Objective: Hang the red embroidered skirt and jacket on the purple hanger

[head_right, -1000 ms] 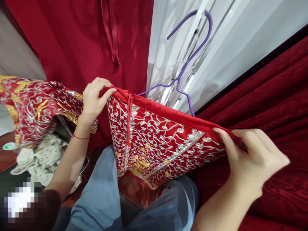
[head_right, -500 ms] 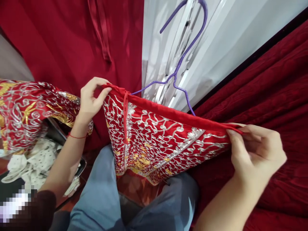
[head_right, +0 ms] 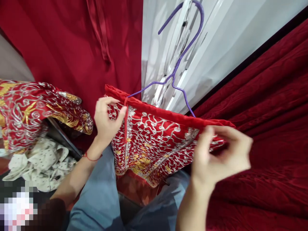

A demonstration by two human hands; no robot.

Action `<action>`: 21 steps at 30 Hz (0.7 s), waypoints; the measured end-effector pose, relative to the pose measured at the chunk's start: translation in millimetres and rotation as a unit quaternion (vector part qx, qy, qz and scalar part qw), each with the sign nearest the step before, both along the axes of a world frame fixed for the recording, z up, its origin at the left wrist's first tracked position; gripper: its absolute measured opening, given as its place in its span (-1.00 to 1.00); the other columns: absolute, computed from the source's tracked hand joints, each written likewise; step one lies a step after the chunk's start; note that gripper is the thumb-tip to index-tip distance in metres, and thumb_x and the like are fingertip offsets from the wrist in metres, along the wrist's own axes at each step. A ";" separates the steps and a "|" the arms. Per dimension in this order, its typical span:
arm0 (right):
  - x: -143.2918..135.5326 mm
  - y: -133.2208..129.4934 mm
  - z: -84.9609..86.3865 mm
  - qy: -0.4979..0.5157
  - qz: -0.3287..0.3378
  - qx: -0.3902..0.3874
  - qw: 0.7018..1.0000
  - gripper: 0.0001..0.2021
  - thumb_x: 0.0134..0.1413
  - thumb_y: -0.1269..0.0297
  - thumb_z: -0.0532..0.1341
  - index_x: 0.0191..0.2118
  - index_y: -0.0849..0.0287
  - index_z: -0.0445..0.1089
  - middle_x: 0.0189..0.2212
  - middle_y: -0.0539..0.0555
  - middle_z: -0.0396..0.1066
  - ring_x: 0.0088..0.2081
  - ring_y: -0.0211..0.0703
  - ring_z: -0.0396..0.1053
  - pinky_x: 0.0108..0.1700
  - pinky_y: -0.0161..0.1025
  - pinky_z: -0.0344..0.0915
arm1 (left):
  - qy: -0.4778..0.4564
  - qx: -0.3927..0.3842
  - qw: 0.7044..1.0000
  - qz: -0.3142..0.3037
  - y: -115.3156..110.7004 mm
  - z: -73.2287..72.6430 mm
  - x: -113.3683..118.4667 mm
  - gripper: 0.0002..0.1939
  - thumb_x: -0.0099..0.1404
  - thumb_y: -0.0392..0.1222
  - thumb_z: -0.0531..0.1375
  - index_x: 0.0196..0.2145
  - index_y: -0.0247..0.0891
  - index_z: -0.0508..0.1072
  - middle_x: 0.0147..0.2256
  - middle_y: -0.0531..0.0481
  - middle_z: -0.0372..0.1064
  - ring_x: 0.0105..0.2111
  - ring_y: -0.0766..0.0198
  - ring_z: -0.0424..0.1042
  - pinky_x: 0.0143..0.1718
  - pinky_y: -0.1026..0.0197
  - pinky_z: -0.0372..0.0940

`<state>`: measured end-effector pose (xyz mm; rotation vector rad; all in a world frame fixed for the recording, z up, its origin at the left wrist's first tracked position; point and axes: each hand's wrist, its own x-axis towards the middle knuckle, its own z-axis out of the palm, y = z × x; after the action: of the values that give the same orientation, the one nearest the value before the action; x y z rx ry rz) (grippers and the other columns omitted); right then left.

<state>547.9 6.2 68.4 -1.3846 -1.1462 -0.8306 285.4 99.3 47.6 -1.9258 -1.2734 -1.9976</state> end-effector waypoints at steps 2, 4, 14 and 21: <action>-41.5 1.3 -4.9 -0.038 0.093 -0.019 0.995 -0.91 0.15 0.28 0.24 -0.23 0.15 0.43 -0.32 0.15 0.49 -0.24 -0.05 0.44 -0.08 -0.01 0.36 | 0.012 -0.046 0.998 -0.051 -3.1 -6.5 5.9 -0.81 0.32 -0.05 0.25 -0.24 -0.21 0.43 -0.28 -0.01 0.44 -0.25 0.23 0.41 -0.12 0.15 0.30; -80.4 8.9 -12.2 -0.009 0.218 -0.109 0.970 -0.92 0.19 0.29 0.21 -0.23 0.13 0.44 -0.32 0.09 0.51 -0.28 -0.13 0.44 -0.11 -0.11 0.36 | 0.001 -0.081 0.991 -0.108 -3.6 -12.2 6.9 -0.84 0.36 -0.07 0.20 -0.27 -0.21 0.44 -0.34 0.02 0.45 -0.32 0.28 0.41 -0.22 0.22 0.29; -156.3 48.5 -54.0 0.224 0.497 -0.269 0.794 -0.77 0.30 0.12 0.12 -0.22 0.13 0.45 -0.51 -0.07 0.28 -0.47 -0.29 0.22 -0.38 -0.31 0.20 | -0.035 -0.160 0.972 -0.168 -43.9 -37.1 -19.8 -0.82 0.44 -0.09 0.11 -0.18 -0.13 0.50 -0.19 -0.03 0.52 -0.16 0.21 0.50 -0.07 0.17 0.36; -149.2 20.6 -55.1 0.229 0.526 -0.192 0.796 -0.75 0.36 0.23 0.06 -0.25 0.10 0.46 -0.08 0.10 0.38 0.02 -0.14 0.34 0.12 -0.12 0.25 | -0.214 -0.196 0.925 -0.246 -59.9 -59.1 -16.5 -0.76 0.47 -0.04 0.06 -0.02 -0.14 0.39 -0.34 0.04 0.48 -0.34 0.31 0.49 -0.19 0.23 0.37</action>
<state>398.8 26.7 13.3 -0.9125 -1.4587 0.5424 269.0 39.4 -11.5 -2.2442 -1.4914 -2.7063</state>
